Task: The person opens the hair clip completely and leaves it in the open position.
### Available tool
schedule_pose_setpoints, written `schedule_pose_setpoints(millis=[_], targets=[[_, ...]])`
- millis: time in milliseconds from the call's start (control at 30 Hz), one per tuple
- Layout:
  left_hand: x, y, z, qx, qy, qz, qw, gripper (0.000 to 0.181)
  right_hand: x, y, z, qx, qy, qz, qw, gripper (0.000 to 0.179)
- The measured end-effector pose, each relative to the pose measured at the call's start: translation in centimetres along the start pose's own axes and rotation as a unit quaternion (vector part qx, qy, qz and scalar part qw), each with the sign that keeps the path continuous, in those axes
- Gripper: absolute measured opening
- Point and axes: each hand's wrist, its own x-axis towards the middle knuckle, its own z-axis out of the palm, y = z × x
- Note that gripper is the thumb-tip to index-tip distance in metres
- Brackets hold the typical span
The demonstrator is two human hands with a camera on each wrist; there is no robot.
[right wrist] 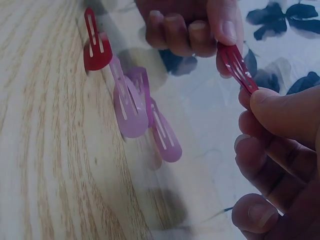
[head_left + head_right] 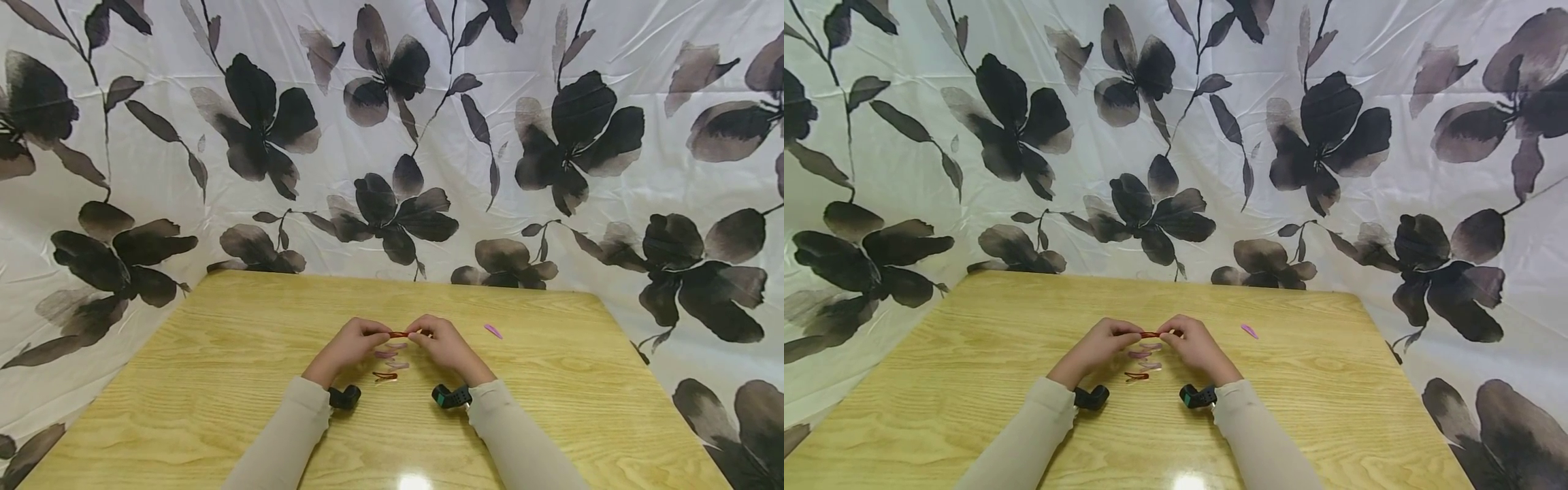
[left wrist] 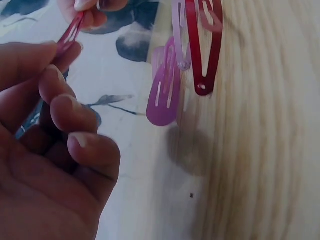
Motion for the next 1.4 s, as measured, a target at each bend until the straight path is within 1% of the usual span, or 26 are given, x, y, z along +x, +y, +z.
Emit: schedule_pose_setpoints(millis=[200, 367, 467, 800, 1000, 1233, 1400], targets=[[-0.1, -0.3, -0.3, -0.022, -0.027, -0.004, 0.9994, 0.024, 0.0, -0.1, 0.0, 0.004, -0.003, -0.007, 1.0000, 0.014], [-0.2, -0.5, -0.4, -0.050, -0.046, -0.010, 0.9976, 0.026, -0.2, -0.1, 0.0, 0.009, -0.005, -0.015, 0.9998, 0.014], [-0.2, -0.6, -0.4, -0.060, -0.054, -0.005, 0.9968, 0.027, -0.3, -0.1, -0.1, 0.011, -0.004, -0.015, 0.9998, 0.014], [0.1, -1.4, -0.3, -0.073, -0.059, 0.006, 0.9956, 0.030, -0.6, -0.3, 0.0, 0.038, -0.004, -0.023, 0.9990, 0.015], [0.0, -1.4, -0.3, -0.086, -0.065, 0.013, 0.9941, 0.032, -0.6, -0.3, 0.2, 0.051, -0.009, -0.014, 0.9985, 0.015], [0.1, -1.4, -0.5, -0.091, -0.064, 0.016, 0.9937, 0.032, -0.3, -0.3, 0.4, 0.059, -0.013, -0.024, 0.9979, 0.018], [0.2, -1.4, -0.4, -0.092, -0.065, 0.022, 0.9934, 0.033, -0.4, -0.4, 0.2, 0.068, -0.011, -0.018, 0.9975, 0.017]])
